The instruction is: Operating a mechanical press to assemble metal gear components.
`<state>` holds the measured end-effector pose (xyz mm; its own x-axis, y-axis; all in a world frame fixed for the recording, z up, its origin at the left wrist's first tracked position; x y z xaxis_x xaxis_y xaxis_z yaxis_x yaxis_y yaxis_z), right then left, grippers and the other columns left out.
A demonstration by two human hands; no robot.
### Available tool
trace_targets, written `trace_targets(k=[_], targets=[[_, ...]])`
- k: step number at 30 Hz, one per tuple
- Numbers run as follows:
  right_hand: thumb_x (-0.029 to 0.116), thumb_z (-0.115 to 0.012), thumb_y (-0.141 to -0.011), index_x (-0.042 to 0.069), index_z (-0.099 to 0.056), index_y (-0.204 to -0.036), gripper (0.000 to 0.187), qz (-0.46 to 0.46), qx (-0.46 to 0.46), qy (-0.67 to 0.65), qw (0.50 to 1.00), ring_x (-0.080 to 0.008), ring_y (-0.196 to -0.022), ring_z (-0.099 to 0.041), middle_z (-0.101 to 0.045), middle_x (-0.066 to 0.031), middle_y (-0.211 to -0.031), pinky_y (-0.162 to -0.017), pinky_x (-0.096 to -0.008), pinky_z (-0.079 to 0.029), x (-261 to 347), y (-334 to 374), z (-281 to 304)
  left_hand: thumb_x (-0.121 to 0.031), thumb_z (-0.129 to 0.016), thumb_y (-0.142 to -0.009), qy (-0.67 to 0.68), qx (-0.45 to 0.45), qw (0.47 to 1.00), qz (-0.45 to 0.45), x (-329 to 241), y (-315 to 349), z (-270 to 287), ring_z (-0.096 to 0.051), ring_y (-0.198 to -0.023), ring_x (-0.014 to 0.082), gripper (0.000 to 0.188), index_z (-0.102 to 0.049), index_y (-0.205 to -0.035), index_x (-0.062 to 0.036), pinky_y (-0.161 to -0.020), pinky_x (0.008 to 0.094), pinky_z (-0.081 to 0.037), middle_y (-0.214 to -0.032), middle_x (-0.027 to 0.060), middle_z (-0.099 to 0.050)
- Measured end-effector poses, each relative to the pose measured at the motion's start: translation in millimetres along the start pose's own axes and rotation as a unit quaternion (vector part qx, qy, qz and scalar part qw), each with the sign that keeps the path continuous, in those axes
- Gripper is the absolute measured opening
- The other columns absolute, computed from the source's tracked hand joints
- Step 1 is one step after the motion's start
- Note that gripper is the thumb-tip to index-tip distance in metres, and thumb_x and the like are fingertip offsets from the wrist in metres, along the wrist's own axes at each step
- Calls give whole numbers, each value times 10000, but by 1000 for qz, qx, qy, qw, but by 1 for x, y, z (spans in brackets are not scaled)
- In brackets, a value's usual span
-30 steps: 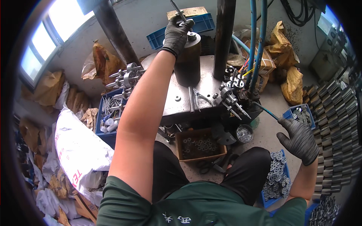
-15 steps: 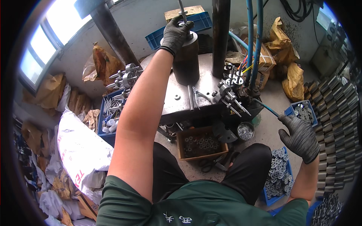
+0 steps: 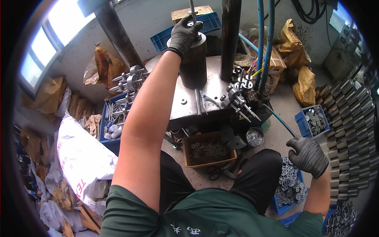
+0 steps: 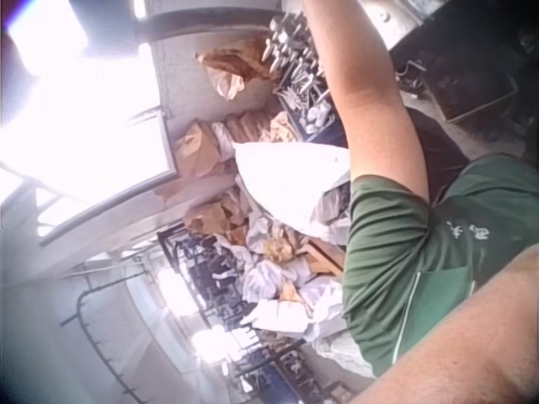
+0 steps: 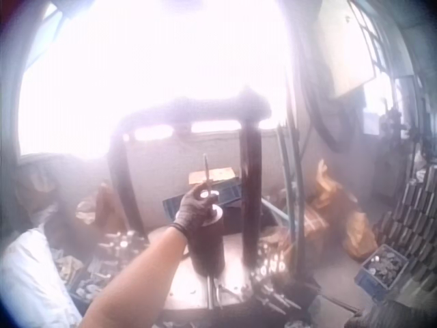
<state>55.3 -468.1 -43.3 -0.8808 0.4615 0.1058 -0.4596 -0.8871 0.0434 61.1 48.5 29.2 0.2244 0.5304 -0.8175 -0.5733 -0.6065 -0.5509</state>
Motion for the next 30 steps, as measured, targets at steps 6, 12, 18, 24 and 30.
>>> trace_targets(k=[6, 12, 18, 24, 30], targets=[[194, -656, -791, 40, -724, -862, 183, -35, 45, -22, 998, -393, -792, -685, -688, -188, -835, -762, -465, -564, -8, 35, -61, -246, -836, -870, -6, -13, 1000, -3, -3, 3, 2, -698, -774, 134, 564, -625, -1353, -44, -713, 284, -596, -930, 93, -741], [180, -655, -795, 43, -721, -875, 172, -64, -45, -50, 996, -396, -792, -682, -684, -198, -834, -744, -470, -558, -8, 33, -39, -235, -815, -891, -40, 1, 999, -29, -9, 2, -1, -675, -752, 118, 544, -609, -1355, -38, -722, 270, -582, -918, 81, -723], [182, -664, -788, 42, -714, -883, 176, -62, -60, -60, 994, -388, -794, -686, -692, -202, -852, -741, -466, -557, -8, 30, -27, -260, -824, -873, -59, 23, 997, 36, -6, 5, -1, -698, -774, 144, 567, -613, -1356, -51, -733, 283, -596, -972, 121, -726], [181, -662, -786, 41, -707, -877, 173, -61, -78, -56, 994, -389, -797, -688, -693, -204, -855, -746, -468, -557, -10, 30, -23, -262, -841, -856, -43, 11, 999, 29, -15, 11, -1, -706, -754, 147, 554, -631, -1323, -51, -680, 289, -606, -980, 136, -726], [179, -663, -786, 40, -708, -885, 177, -57, -93, -36, 993, -387, -785, -691, -695, -211, -860, -745, -477, -553, -10, 26, -19, -214, -856, -842, -26, 4, 998, 50, -7, 6, 0, -678, -756, 128, 431, -702, -1201, -33, -659, 286, -583, -925, 67, -740]])
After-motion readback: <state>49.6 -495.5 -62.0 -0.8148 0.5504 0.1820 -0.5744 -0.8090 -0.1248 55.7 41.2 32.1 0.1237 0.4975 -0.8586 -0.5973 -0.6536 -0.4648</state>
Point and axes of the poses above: each hand's wrist, its own y-axis away from the middle knuckle, its own z-axis out of the back of the hand, x = y × z, the point moved 9 cm from there along -y, towards the middle knuckle
